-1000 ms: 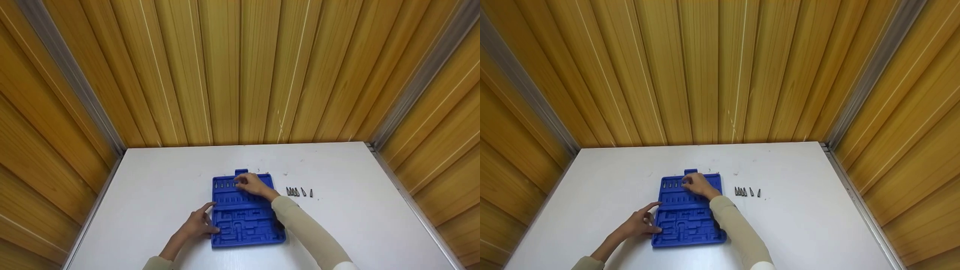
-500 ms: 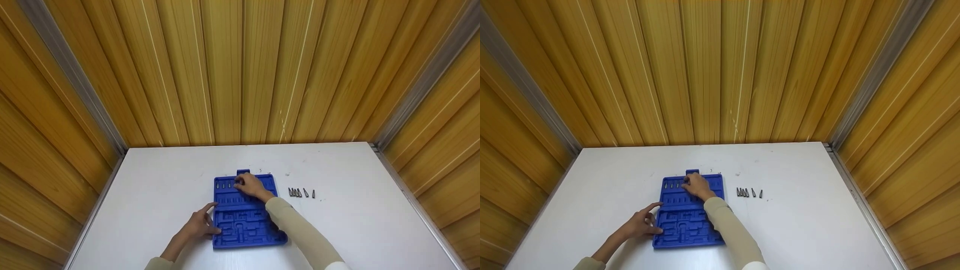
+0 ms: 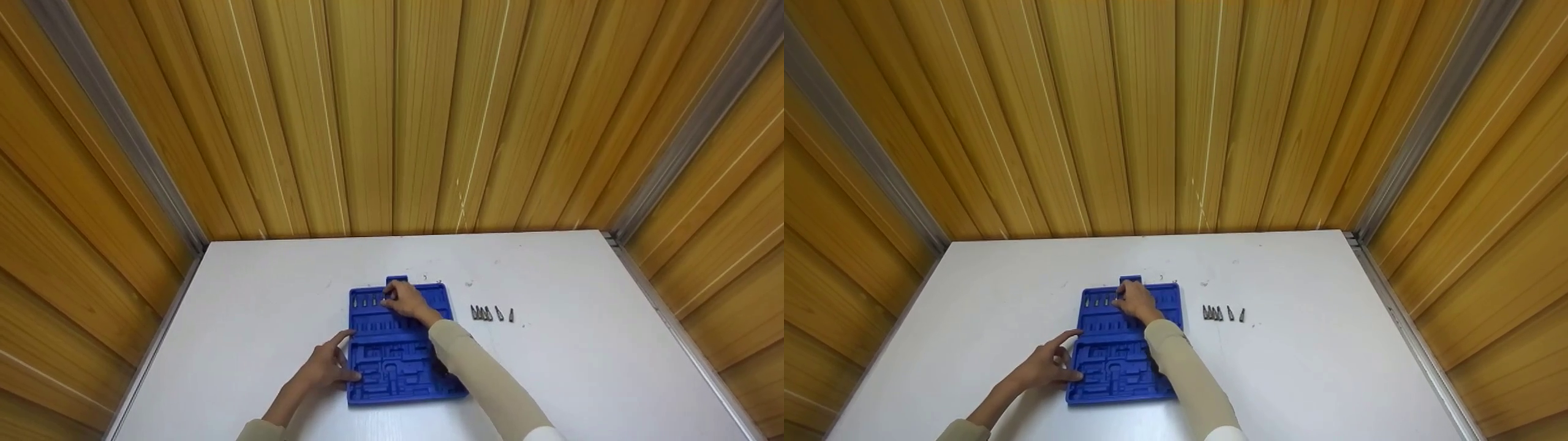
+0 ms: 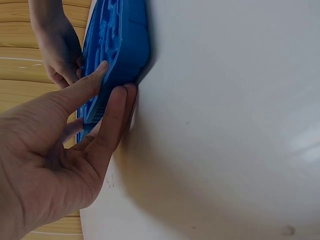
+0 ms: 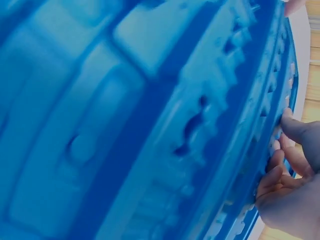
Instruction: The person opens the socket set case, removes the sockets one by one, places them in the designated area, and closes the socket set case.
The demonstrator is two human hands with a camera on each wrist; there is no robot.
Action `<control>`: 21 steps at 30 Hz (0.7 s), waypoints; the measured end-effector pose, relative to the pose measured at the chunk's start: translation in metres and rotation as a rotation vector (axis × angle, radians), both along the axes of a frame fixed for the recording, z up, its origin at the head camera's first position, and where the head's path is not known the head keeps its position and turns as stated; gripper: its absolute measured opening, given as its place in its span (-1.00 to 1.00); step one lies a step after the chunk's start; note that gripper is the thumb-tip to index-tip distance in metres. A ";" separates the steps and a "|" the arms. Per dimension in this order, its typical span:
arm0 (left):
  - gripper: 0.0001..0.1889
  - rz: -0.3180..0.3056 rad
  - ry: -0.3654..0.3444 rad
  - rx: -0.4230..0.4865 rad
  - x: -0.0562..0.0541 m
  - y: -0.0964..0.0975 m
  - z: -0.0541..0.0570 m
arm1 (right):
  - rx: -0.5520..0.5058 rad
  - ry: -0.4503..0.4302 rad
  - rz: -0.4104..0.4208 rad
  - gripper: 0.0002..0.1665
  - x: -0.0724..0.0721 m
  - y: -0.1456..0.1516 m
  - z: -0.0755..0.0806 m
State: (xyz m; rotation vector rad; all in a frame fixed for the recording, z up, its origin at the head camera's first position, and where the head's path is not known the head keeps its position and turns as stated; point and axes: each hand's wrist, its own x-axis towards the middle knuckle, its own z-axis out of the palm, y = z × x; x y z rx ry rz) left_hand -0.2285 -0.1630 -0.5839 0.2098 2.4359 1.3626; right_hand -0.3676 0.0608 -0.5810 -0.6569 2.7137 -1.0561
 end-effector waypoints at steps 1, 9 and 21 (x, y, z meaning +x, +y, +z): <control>-0.03 0.000 -0.002 -0.003 0.000 0.001 0.000 | -0.002 -0.011 -0.007 -0.67 0.000 0.000 0.001; -0.04 -0.009 0.025 -0.014 0.001 -0.001 0.001 | -0.030 0.030 0.057 -0.76 0.002 -0.001 0.003; -0.04 -0.013 0.031 -0.036 0.000 0.000 0.001 | -0.233 0.046 0.164 -0.71 -0.015 0.013 -0.025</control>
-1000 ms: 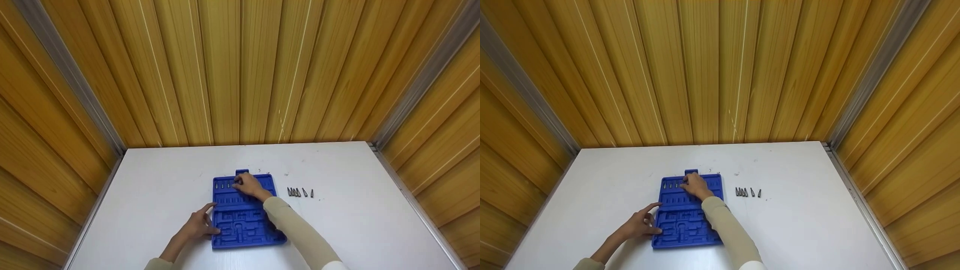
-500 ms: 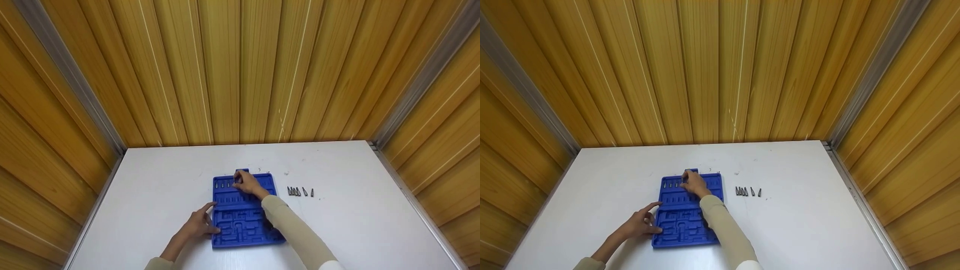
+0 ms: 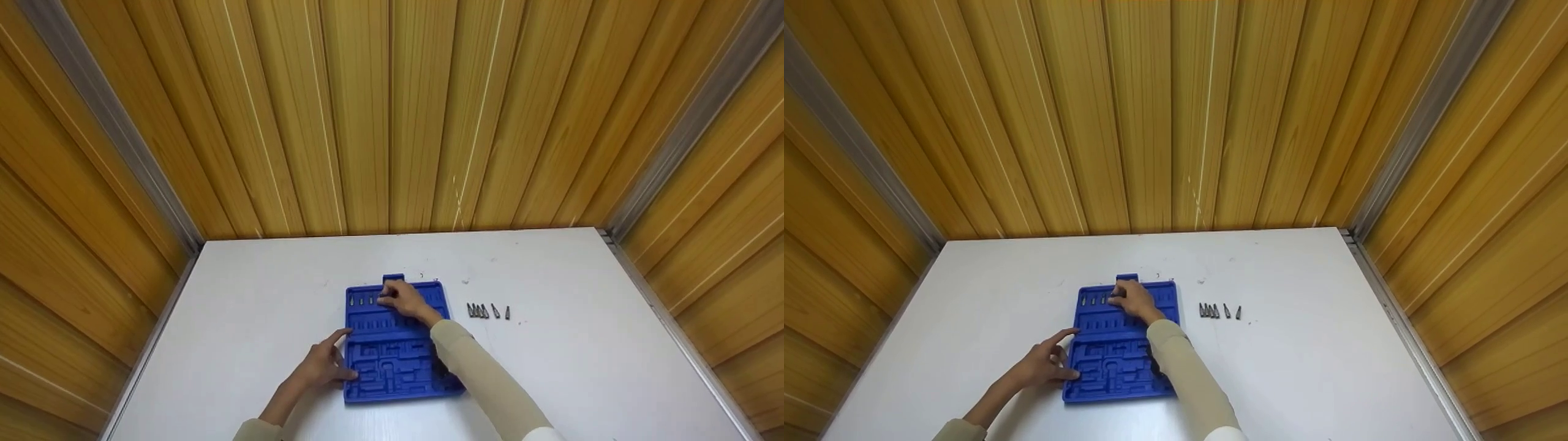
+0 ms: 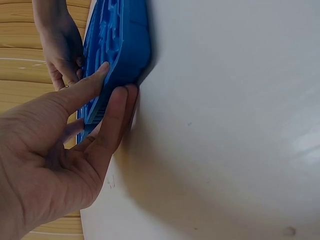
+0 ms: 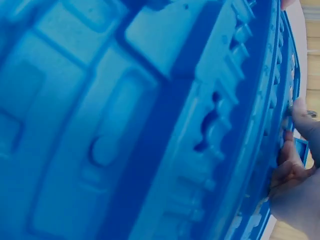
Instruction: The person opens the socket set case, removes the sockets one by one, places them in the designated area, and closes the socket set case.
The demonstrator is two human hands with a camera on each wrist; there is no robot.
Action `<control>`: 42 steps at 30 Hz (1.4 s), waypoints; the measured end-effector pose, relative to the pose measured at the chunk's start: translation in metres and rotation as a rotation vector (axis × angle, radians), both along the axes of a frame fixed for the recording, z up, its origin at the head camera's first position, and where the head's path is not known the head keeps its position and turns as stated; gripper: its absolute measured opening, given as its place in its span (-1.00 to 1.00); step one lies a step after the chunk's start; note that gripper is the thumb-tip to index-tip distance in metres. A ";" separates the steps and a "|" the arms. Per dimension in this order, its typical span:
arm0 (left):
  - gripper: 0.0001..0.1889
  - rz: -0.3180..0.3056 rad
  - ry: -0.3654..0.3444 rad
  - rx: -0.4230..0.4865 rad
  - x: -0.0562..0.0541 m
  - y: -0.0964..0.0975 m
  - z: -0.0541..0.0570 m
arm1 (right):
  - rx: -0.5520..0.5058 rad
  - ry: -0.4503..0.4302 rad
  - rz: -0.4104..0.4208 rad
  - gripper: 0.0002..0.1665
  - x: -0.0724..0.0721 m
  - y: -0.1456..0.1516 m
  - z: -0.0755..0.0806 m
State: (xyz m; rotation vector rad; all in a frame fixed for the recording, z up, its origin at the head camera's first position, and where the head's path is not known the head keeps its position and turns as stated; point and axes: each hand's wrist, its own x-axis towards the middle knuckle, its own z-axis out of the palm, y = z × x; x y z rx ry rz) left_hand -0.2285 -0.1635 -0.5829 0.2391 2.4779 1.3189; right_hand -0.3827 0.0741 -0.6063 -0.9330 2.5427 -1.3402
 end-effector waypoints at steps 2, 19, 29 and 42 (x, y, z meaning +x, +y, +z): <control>-0.04 -0.001 0.005 -0.002 0.000 -0.001 -0.001 | -0.022 -0.104 -0.035 -0.75 0.011 -0.002 0.015; -0.04 0.016 0.008 -0.002 0.002 0.000 -0.001 | -0.072 -0.197 -0.068 -0.79 0.020 0.020 0.032; -0.03 0.032 -0.022 0.009 0.003 0.001 0.001 | -0.089 -0.261 -0.081 -0.57 0.030 0.035 0.031; -0.03 0.019 -0.004 -0.011 0.001 0.000 -0.001 | -0.137 -0.356 -0.083 -0.50 0.037 0.053 0.038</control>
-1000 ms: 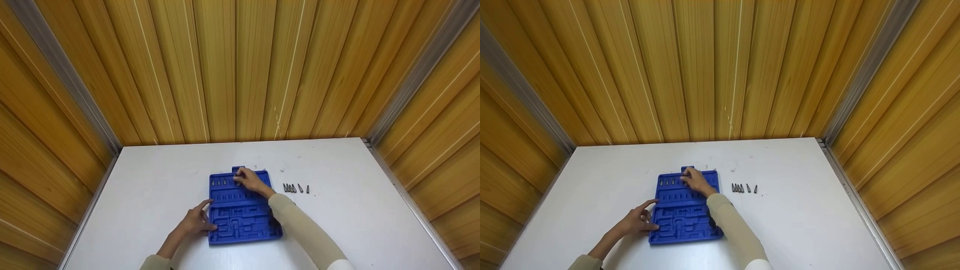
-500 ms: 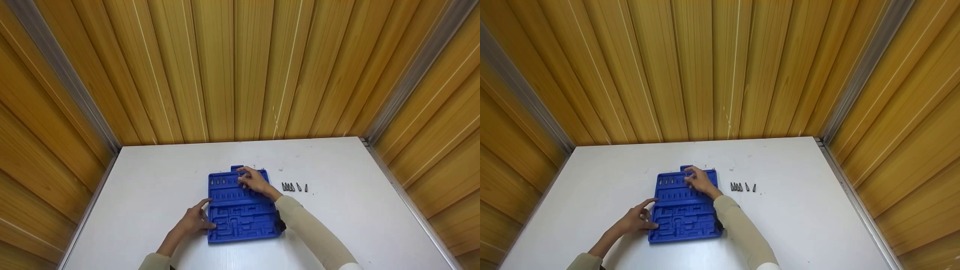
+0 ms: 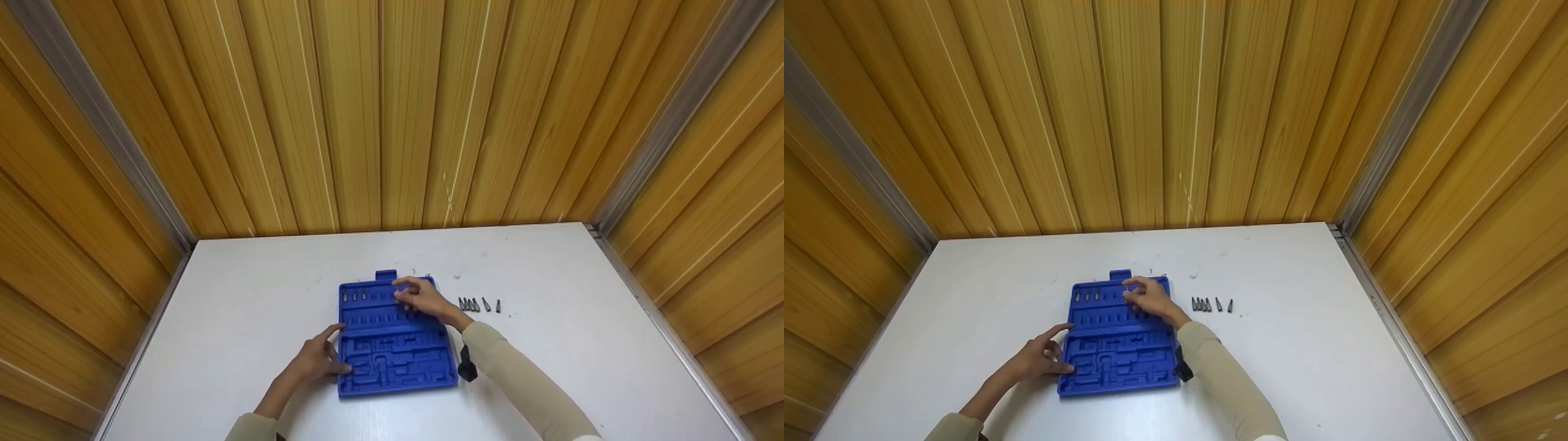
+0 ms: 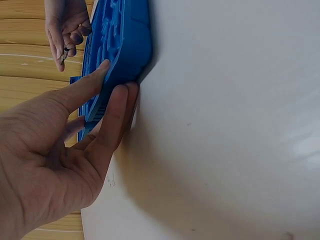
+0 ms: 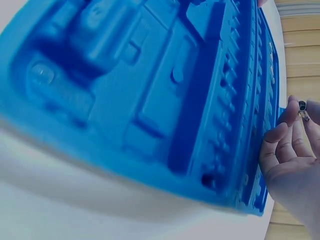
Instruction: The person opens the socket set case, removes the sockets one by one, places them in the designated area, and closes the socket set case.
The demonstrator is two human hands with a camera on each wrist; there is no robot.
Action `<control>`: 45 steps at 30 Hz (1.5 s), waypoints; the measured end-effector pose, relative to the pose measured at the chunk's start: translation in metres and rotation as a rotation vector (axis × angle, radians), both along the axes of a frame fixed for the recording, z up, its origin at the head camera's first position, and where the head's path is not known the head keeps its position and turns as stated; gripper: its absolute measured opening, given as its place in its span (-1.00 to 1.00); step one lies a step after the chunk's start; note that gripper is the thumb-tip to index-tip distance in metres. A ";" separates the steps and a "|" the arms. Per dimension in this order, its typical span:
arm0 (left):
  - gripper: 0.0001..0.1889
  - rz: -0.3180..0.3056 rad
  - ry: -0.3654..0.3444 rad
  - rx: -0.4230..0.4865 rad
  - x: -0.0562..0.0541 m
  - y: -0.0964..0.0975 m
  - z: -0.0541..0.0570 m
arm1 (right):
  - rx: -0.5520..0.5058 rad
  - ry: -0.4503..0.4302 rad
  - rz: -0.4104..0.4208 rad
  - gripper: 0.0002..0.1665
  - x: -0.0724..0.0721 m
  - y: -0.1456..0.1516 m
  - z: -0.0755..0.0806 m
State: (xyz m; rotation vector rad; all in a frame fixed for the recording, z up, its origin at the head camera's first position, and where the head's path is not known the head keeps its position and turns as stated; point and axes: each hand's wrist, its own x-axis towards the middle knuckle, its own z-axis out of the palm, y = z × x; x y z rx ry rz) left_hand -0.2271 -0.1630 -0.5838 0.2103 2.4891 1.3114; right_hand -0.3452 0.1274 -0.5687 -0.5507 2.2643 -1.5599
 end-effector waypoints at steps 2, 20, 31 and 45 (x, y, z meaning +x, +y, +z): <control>-0.03 0.000 0.001 -0.003 0.000 0.000 0.000 | 0.008 -0.009 -0.003 -0.46 0.000 0.004 0.002; -0.04 -0.017 -0.007 0.026 -0.001 0.003 0.002 | 0.122 0.038 -0.032 -0.43 -0.004 0.058 0.012; -0.03 0.000 -0.026 0.044 0.000 -0.001 0.003 | 0.129 0.085 -0.106 -0.47 -0.002 0.092 0.019; -0.02 -0.017 0.009 0.005 0.000 -0.002 0.003 | 0.133 0.180 -0.096 -0.55 0.021 0.141 0.058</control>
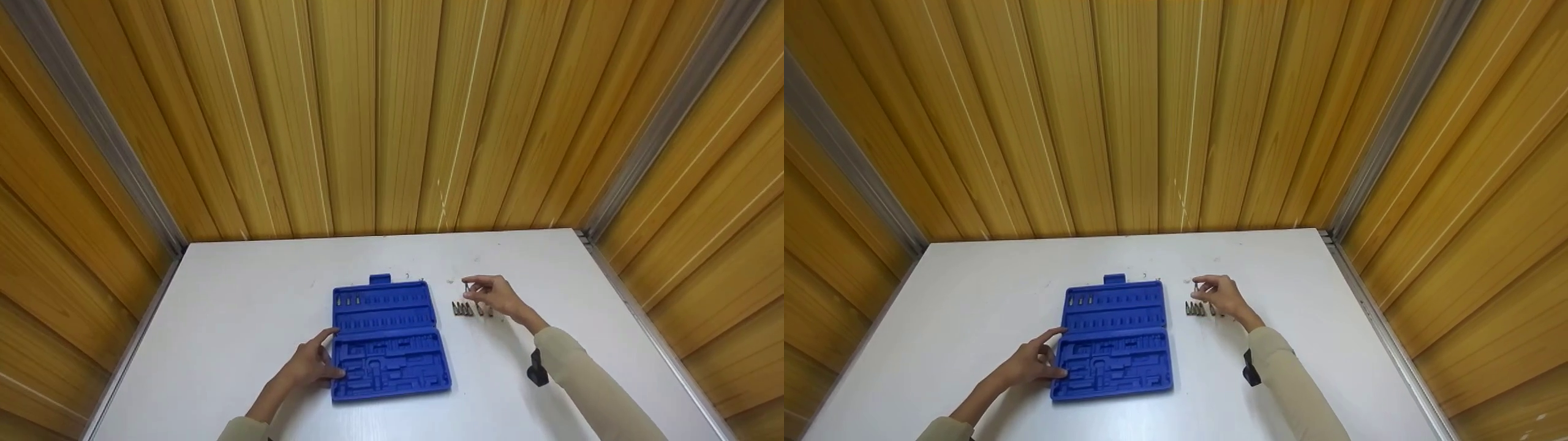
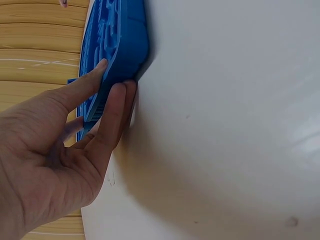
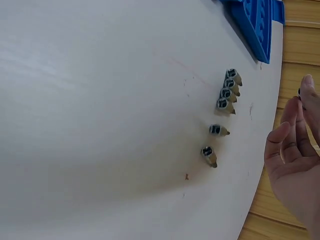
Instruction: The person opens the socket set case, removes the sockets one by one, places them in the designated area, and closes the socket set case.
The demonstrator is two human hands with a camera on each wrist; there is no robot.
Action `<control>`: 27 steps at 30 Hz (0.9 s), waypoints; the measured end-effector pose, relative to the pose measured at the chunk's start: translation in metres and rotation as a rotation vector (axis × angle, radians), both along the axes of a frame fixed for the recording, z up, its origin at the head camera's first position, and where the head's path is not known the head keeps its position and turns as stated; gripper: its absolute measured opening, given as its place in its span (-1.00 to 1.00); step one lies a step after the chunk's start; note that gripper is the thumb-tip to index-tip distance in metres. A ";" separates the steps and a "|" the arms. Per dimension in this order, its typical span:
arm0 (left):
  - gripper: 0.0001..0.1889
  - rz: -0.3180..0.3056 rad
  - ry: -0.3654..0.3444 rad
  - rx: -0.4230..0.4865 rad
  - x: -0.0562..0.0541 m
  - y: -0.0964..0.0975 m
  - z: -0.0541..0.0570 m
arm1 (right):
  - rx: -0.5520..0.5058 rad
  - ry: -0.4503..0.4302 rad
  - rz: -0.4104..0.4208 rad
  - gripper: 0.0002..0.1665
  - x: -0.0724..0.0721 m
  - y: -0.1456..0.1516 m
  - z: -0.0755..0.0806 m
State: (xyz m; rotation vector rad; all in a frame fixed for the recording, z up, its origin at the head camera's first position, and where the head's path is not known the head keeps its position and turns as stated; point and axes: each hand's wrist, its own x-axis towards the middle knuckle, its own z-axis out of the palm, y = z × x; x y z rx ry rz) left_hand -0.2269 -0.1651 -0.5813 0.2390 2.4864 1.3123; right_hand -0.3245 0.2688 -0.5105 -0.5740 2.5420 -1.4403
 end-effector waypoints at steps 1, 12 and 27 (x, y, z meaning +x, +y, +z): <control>-0.02 0.002 -0.003 0.002 0.000 0.000 0.000 | 0.005 0.002 -0.012 -0.54 0.001 0.004 0.002; -0.02 0.005 0.014 0.008 0.001 -0.003 0.000 | 0.094 0.005 -0.164 -0.53 -0.007 0.049 -0.001; -0.03 -0.031 -0.010 0.043 0.001 -0.002 0.002 | 0.180 -0.044 -0.262 -0.47 -0.001 0.110 -0.028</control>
